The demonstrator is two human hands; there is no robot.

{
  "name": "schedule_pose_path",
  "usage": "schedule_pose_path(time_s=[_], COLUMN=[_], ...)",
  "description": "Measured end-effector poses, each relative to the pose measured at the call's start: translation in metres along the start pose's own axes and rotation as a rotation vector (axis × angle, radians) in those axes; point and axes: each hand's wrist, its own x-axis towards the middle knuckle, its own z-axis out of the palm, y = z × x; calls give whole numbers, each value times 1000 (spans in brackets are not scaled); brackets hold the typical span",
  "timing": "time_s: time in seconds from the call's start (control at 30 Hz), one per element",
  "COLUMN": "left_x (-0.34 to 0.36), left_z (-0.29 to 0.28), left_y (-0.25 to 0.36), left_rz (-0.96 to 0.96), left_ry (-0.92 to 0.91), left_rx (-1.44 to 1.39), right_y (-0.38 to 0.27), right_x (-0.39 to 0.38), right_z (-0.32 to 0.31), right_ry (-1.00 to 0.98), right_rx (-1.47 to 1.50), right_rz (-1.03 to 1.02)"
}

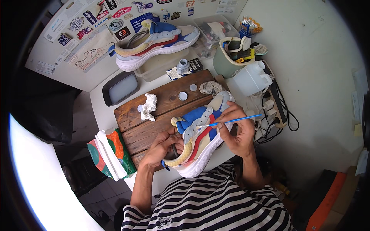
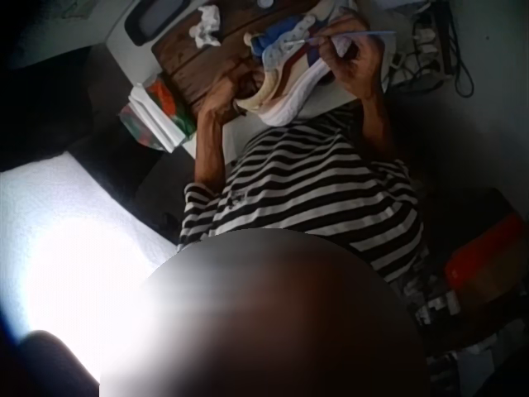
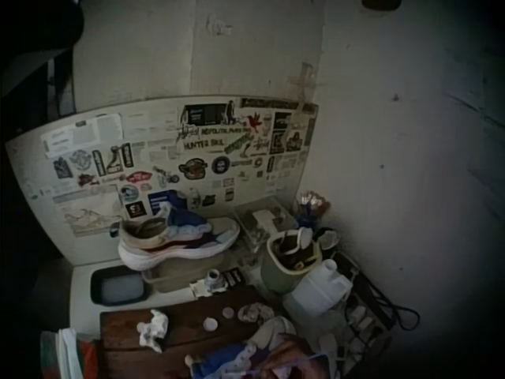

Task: Applying paint or adhesive to a sneaker using a small brush.

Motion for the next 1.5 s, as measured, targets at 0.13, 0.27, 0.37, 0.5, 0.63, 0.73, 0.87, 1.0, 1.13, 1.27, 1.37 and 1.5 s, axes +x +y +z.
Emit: schedule_pose_path(time_s=[0.13,0.27,0.37,0.5,0.63,0.73,0.87,1.0,1.13,1.27,1.37,1.5], left_x=[0,2,1,1,0,-2,-1,1,2,5,7,7], left_z=[1,-5,-2,0,5,8,7,10,8,4,4,7], left_y=[2,-4,-2,0,5,7,2,6,3,0,0,1], left_rz=[4,10,3,-8,-29,-2,49,60,135,138,131,136], left_ry=[18,-13,-14,-11,10,-19,-16,-13,14,37,25,26], left_rx=[1,-36,-44,-55,-45,-59,54,226,362,431,426,363], right_y=[10,23,29,55,62,64,62,61,28,15,12,17], right_x=[20,61,90,101,106,108,111,109,103,68,42,25], right_z=[-7,0,13,30,41,47,48,43,21,-14,-21,-20], right_ry=[46,-47,-246,-372,-429,-439,-501,-440,-363,-210,-197,-225], right_rx=[39,-15,-104,-231,-245,-317,-316,-287,-76,290,309,231], right_rz=[-21,124,50,-57,-19,-91,-20,-38,93,257,171,143])
